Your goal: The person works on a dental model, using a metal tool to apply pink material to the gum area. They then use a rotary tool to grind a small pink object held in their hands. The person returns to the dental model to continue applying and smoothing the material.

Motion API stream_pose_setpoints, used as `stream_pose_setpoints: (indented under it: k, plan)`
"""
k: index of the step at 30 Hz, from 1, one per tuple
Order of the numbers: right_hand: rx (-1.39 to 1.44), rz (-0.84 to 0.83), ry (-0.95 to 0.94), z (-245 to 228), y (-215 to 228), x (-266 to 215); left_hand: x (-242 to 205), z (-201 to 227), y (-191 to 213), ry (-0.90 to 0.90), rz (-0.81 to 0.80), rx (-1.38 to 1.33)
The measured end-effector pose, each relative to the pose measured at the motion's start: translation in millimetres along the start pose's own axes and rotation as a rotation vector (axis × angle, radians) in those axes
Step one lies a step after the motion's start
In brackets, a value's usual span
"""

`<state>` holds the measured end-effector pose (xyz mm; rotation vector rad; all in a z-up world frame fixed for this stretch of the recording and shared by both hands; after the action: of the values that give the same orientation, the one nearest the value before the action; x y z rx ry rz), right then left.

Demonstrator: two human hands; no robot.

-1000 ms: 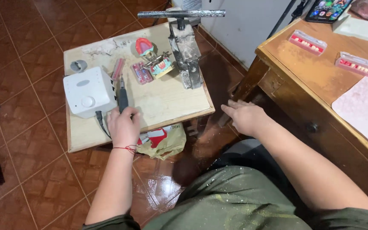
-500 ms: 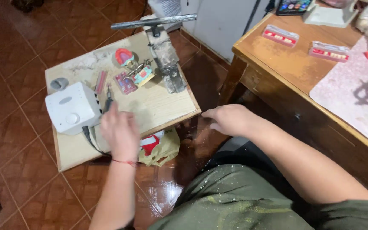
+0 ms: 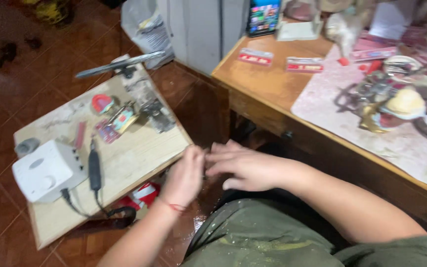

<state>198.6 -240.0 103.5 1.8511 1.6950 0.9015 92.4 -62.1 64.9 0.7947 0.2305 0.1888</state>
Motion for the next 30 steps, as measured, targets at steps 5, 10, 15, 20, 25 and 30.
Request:
stream_pose_setpoints:
  k: [5, 10, 15, 20, 25, 30]
  plan:
    - [-0.354, 0.371, -0.144, 5.1, 34.7, -111.6, 3.4, 29.3, 5.9, 0.015, -0.182, 0.464]
    - [-0.541, 0.477, -0.303, -13.6, 48.5, -226.3, 43.1, 117.1, -38.2, -0.335, 0.084, 0.642]
    - [-0.795, 0.957, -0.551, 1.5, 60.2, -374.4, 56.8, 243.0, -122.4, -0.882, 0.014, 0.407]
    - [-0.908, 1.059, -0.931, 27.0, 93.9, -475.4, 80.4, 321.6, -241.0, -1.203, 0.194, 0.432]
    - [-0.889, 1.011, -0.947, 27.9, 109.9, -466.5, 97.1, 358.6, -284.2, -1.340, 0.387, 0.546]
    - [-0.891, 0.968, -1.005, 38.8, 107.8, -473.8, 99.4, 367.3, -271.8, -1.385, 0.315, 0.516]
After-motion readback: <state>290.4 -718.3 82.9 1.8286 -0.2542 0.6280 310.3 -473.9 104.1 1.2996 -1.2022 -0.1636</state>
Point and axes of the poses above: each hand's wrist, its own x-axis towards the middle knuckle, its own y-axis out of the back of the hand, z = x × y, the point moved 2 cm from there along x, towards the middle knuckle, and after that the axes turned 1 degree about x, right-handed, at the moved point
